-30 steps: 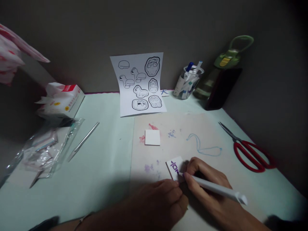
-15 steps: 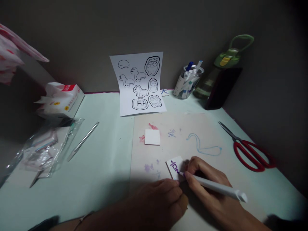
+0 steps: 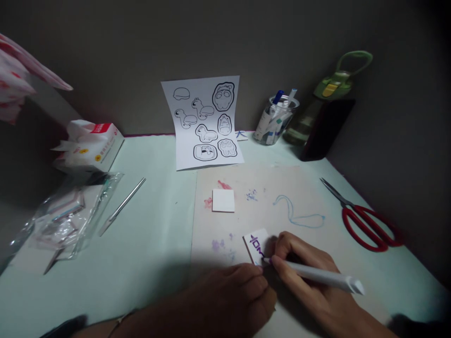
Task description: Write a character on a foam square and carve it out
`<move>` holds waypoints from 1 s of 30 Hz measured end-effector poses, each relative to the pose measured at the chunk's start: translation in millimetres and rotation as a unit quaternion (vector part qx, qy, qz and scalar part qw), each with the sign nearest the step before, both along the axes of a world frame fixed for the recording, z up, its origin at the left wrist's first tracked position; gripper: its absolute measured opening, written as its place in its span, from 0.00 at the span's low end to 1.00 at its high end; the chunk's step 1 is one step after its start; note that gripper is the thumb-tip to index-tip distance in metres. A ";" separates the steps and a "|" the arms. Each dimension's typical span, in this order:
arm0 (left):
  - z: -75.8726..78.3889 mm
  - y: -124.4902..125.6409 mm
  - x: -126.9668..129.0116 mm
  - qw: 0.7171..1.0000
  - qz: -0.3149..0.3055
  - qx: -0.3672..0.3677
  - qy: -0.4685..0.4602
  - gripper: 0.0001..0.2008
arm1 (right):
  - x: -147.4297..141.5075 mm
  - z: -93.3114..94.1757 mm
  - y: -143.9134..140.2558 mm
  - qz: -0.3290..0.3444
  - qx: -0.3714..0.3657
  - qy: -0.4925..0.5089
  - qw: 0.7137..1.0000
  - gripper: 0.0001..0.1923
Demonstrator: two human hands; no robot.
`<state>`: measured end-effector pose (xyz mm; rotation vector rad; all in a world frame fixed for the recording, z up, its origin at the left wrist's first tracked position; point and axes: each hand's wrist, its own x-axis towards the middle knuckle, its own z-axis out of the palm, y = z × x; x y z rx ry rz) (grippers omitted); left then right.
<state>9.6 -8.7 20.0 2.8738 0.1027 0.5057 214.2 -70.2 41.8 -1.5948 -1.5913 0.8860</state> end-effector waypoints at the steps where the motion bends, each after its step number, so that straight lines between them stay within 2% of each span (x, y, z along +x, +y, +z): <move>1: 0.1 0.0 -0.1 1.000 0.001 -0.002 0.005 0.11 | 0.7 -2.3 -0.8 -0.001 -0.006 0.014 1.000 0.12; 5: -0.8 0.3 0.9 1.000 -0.005 -0.013 0.020 0.11 | 1.7 -8.1 -2.3 -0.011 -0.019 0.041 0.999 0.12; 11: 1.4 0.0 0.9 0.999 -0.001 -0.017 0.028 0.12 | -3.0 -2.9 -0.4 0.007 0.005 0.001 1.000 0.11; 15: 4.1 0.4 -0.4 0.999 -0.004 -0.032 0.034 0.11 | -5.5 0.4 2.5 -0.017 0.047 -0.027 0.998 0.10; 21: 5.6 1.4 1.2 0.998 -0.004 -0.052 0.047 0.06 | -5.1 -3.1 2.5 -0.044 0.067 -0.051 0.995 0.10; 30: 8.3 0.5 1.2 0.999 0.008 -0.032 0.036 0.06 | -0.1 -2.8 4.9 -0.072 0.075 -0.042 0.994 0.10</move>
